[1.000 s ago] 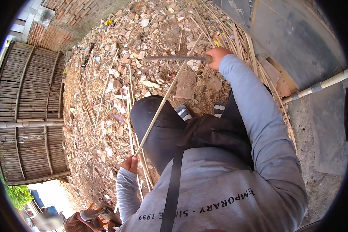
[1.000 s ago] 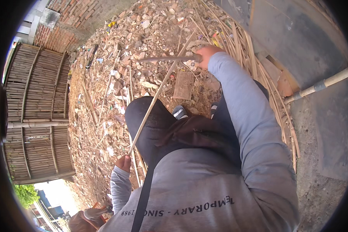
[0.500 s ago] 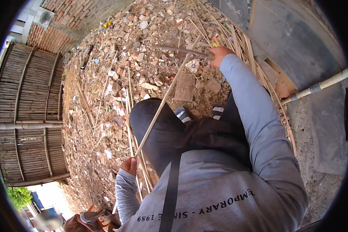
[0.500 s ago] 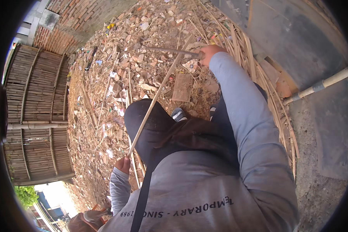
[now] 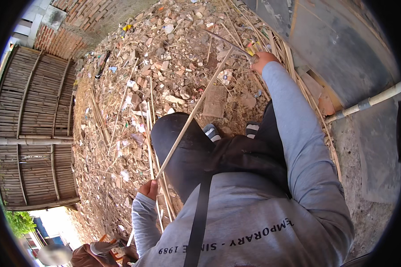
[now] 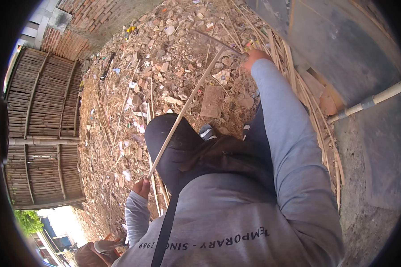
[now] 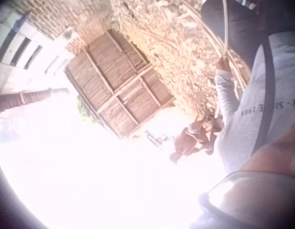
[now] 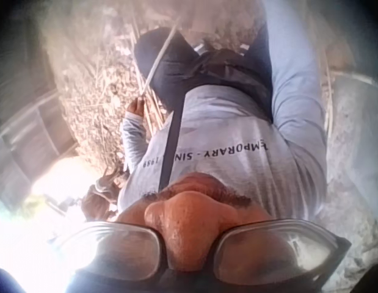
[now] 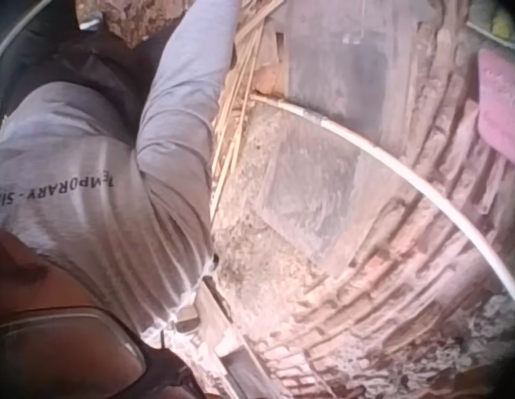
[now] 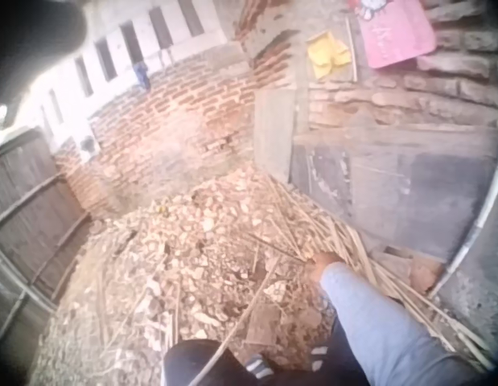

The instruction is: The person strips thin layers from a bamboo stick using a knife held in one hand while steadying the stick with the other.

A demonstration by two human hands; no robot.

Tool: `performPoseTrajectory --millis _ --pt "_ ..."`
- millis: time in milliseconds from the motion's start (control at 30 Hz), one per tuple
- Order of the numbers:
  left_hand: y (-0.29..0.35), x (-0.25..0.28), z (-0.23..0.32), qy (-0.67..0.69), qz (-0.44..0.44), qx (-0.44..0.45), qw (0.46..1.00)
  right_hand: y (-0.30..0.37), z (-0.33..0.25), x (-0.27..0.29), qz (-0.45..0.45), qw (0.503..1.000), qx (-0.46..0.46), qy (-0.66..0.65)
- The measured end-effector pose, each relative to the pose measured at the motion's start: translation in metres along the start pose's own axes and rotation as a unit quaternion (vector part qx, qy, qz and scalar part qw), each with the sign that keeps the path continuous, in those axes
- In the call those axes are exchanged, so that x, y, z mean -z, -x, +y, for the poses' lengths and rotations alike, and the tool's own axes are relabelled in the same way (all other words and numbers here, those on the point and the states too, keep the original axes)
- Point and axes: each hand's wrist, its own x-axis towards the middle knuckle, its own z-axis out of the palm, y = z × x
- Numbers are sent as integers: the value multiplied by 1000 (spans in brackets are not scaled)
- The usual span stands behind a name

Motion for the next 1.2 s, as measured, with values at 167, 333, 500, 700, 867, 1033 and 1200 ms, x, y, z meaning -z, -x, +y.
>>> performPoseTrajectory --millis 167,333,500,700,867,1033,1200 --pt "3 -11 -7 97 -43 5 994 14 -19 4 27 998 3 -51" --pt "-4 -25 1 98 -33 -59 993 41 -53 6 -49 980 181 -62" --pt "-16 -47 14 30 75 -121 989 56 -78 -23 -43 942 329 -38" --pt "-15 -55 24 -61 153 -122 979 77 -93 -29 -80 928 362 24" --pt "-16 -49 41 -102 111 -134 980 75 -96 -30 -84 936 342 17" --pt "-17 -49 49 -129 125 -142 973 84 -113 -29 -132 926 346 70" --pt "-19 -48 58 -155 138 -108 972 36 -74 -54 -156 966 205 -1"
